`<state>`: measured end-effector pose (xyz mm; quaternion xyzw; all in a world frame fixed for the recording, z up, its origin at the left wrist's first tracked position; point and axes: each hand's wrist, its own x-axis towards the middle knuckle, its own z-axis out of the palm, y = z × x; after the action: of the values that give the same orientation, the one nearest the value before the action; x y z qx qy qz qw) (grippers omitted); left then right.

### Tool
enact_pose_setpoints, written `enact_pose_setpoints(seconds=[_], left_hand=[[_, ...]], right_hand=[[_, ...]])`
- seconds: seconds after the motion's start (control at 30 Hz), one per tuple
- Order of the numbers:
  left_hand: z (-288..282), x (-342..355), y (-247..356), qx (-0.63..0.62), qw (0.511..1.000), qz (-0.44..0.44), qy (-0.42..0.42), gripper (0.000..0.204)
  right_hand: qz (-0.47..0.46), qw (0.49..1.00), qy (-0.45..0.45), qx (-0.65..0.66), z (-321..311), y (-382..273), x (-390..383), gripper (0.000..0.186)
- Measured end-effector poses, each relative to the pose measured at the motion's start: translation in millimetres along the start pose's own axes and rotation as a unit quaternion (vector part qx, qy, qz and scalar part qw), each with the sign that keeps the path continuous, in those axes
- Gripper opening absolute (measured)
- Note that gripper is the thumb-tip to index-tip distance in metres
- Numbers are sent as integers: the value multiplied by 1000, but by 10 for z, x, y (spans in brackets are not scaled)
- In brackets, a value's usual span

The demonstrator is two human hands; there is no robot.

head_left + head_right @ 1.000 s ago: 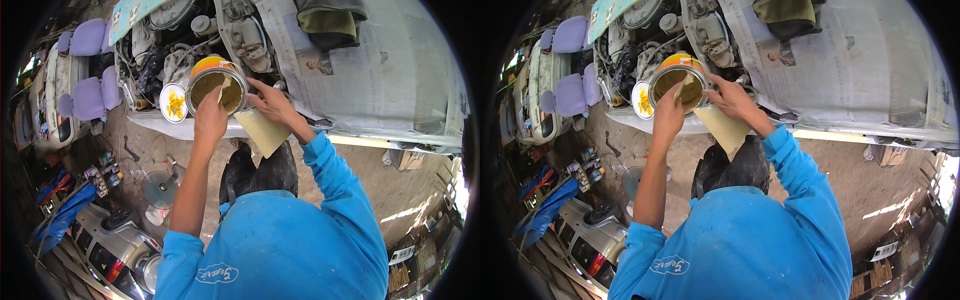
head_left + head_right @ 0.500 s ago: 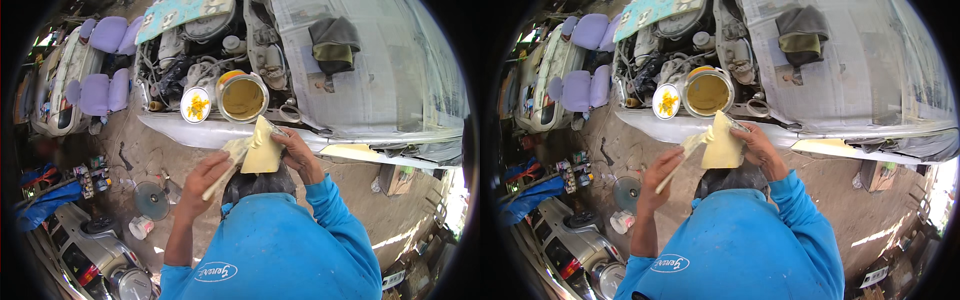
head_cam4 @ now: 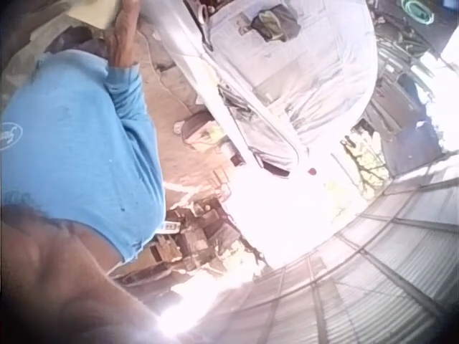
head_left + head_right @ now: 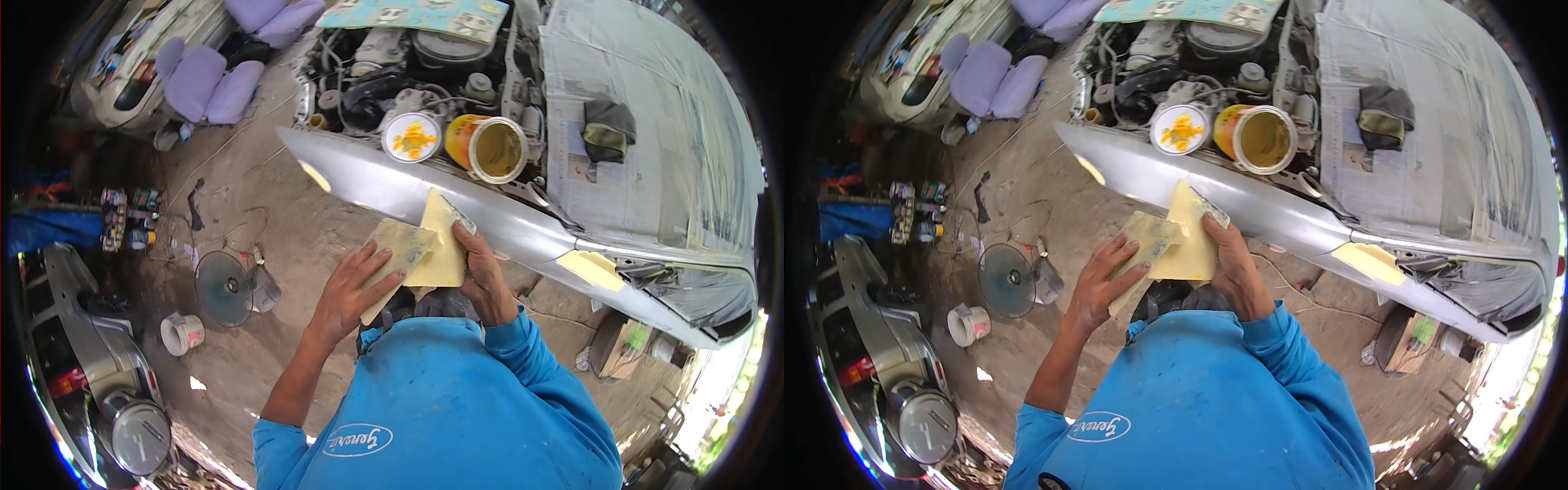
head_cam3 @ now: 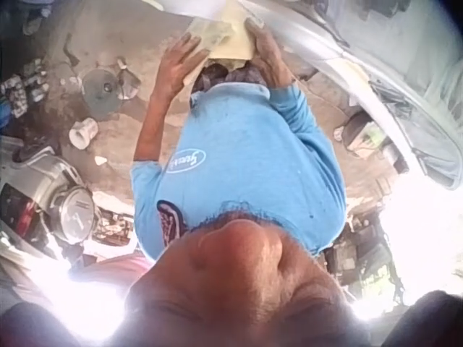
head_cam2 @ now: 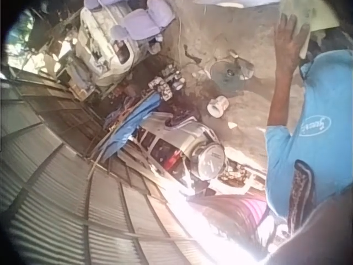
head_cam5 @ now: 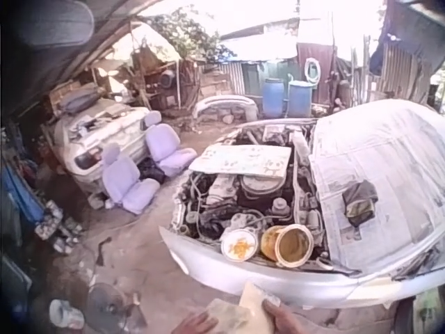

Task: Apply and smooth body filler on a car fender using a spreader.

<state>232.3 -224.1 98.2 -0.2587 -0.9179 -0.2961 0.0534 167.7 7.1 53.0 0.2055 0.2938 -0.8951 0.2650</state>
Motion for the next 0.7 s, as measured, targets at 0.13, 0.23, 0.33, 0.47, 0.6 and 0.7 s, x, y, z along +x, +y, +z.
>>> enact_pose_setpoints(seconds=[0.13, 0.23, 0.33, 0.47, 0.6, 0.7], left_hand=[[-248, -398, -100, 18, 1000, -8, -14, 43], [-432, -638, -118, 36, 999, -20, -22, 47], [-680, -828, -65, 113, 990, -36, -79, 50], [-1016, -847, 124, 97, 978, -134, -123, 60], [-1920, -284, 784, 145, 984, -54, -86, 58], [-1738, -231, 760, 250, 951, 65, 168, 43]], right_hand=[[-5, 1000, -25, -3, 121, 396, 22, 35], [24, 999, -40, 11, 200, 633, 13, 35], [51, 995, 32, 77, 296, 771, -51, 36], [-31, 995, 36, 86, 217, 617, -64, 32], [-59, 996, 2, 73, 235, 453, -232, 30], [-70, 993, 67, -65, 161, 425, -308, 33]])
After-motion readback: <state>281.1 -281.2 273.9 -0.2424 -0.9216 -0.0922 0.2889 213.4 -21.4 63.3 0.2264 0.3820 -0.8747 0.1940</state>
